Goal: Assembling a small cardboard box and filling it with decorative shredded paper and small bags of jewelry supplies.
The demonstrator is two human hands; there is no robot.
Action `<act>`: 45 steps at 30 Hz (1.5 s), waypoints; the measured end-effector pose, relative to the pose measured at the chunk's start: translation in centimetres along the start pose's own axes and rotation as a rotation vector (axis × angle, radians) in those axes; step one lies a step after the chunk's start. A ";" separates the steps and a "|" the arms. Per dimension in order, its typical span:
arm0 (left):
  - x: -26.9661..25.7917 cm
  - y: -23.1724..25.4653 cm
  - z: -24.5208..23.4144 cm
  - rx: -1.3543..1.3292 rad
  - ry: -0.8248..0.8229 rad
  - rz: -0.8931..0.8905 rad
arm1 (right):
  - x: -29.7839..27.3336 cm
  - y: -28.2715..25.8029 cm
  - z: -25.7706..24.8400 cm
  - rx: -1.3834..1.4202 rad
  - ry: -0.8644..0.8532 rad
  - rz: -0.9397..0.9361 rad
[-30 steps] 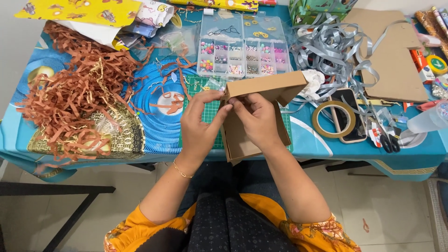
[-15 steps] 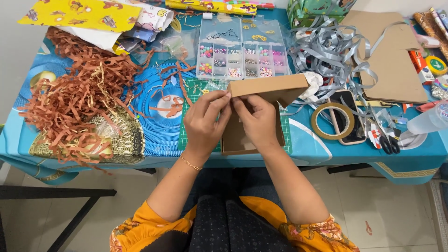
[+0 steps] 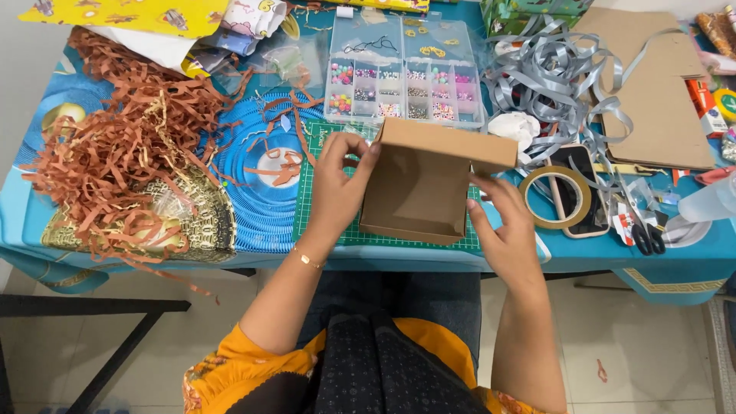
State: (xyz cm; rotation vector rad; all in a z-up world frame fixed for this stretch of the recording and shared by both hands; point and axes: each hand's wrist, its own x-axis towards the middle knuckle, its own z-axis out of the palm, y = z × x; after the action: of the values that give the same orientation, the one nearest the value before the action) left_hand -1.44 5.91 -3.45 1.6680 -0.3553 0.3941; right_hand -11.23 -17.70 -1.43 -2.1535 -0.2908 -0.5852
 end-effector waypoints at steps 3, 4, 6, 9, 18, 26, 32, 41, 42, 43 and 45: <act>2.4 -2.5 0.7 -0.058 -0.043 -0.088 | 0.3 0.2 0.9 0.019 -0.046 -0.029; 3.4 -3.8 0.9 -0.157 -0.072 -0.164 | 0.3 0.4 1.3 0.027 -0.093 -0.056; 3.8 -4.1 0.8 -0.330 -0.072 -0.234 | -0.2 0.1 1.6 -0.043 -0.165 -0.136; 2.0 -3.7 -0.2 -0.527 -0.084 -0.278 | -1.2 -0.5 2.3 -0.213 -0.224 -0.256; -7.6 0.7 -13.4 0.057 -0.098 -0.138 | 0.4 -2.6 1.3 -0.428 -0.286 -0.396; -6.9 1.0 -23.5 0.635 0.352 -0.067 | 10.8 -13.4 12.7 -0.329 -0.661 -0.580; -4.7 -0.7 -24.7 0.700 0.383 0.041 | 16.3 -12.0 31.8 -0.208 -0.658 -0.554; -3.2 -1.9 -22.8 0.702 0.136 -0.339 | 15.3 -4.1 42.5 -0.414 -0.582 -0.575; -3.0 -1.8 -22.6 0.710 0.126 -0.316 | 15.5 -5.3 40.8 -0.209 -0.585 -0.508; -2.8 -1.7 -22.4 0.719 0.115 -0.292 | 15.7 -6.5 39.0 -0.005 -0.582 -0.437; -2.4 -6.0 -23.2 0.787 0.112 -0.288 | 18.4 -8.0 34.6 0.022 -0.549 -0.514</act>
State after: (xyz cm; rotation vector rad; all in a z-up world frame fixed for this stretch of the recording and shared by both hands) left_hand -2.16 29.71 -7.06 2.4086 0.1588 0.4366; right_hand 11.99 14.70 -4.53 -2.1873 -1.1653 -0.2466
